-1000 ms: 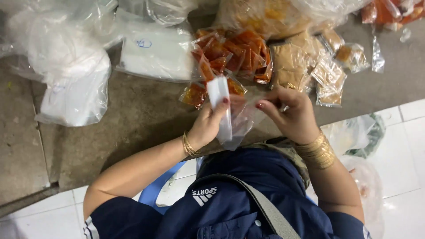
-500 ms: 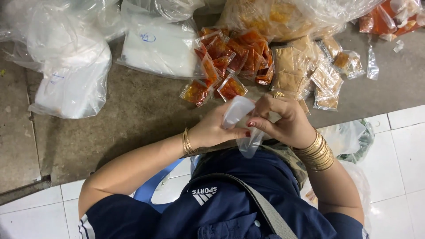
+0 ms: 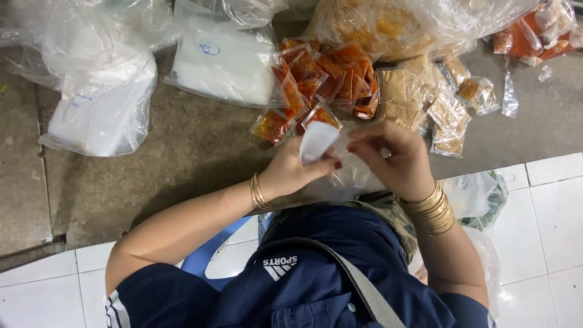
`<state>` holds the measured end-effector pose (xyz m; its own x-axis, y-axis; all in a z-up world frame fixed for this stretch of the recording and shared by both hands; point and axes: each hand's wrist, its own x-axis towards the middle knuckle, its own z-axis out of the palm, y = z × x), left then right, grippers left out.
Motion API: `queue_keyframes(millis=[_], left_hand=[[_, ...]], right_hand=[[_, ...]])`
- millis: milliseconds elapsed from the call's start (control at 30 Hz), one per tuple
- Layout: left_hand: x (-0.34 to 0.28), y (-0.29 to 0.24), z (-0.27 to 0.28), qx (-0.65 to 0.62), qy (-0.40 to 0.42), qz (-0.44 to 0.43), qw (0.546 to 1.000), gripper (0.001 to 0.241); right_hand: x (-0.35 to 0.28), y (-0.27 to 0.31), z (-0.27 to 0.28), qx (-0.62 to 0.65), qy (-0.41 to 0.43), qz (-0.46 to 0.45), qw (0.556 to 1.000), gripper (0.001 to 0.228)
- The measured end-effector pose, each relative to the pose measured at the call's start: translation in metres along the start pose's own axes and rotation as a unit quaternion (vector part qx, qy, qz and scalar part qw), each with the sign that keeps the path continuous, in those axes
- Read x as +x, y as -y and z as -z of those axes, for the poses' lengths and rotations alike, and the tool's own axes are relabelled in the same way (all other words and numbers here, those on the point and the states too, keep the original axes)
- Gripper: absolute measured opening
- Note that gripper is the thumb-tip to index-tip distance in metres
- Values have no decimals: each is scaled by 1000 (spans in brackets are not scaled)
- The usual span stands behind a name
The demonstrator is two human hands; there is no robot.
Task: The person places multiple small plastic pouches containing liquid and powder ingredients into a larger clear plastic bag by hand.
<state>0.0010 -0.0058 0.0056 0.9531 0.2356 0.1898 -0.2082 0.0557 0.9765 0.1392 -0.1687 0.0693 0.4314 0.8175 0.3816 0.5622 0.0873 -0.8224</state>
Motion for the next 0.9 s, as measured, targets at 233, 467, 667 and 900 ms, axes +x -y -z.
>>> queue_keyframes(millis=[233, 467, 667, 900], left_hand=[[5, -22, 2, -7, -79, -27, 996, 16], [2, 6, 0, -14, -91, -22, 996, 22], [5, -30, -4, -17, -80, -22, 996, 14], [-1, 7, -2, 8, -84, -25, 996, 21]], right_hand=[[14, -28, -18, -57, -64, -42, 995, 17], [5, -62, -50, -382, 71, -142, 910, 40], [15, -29, -13, -197, 36, -183, 962, 31], [-9, 4, 40, 85, -152, -81, 981, 23]])
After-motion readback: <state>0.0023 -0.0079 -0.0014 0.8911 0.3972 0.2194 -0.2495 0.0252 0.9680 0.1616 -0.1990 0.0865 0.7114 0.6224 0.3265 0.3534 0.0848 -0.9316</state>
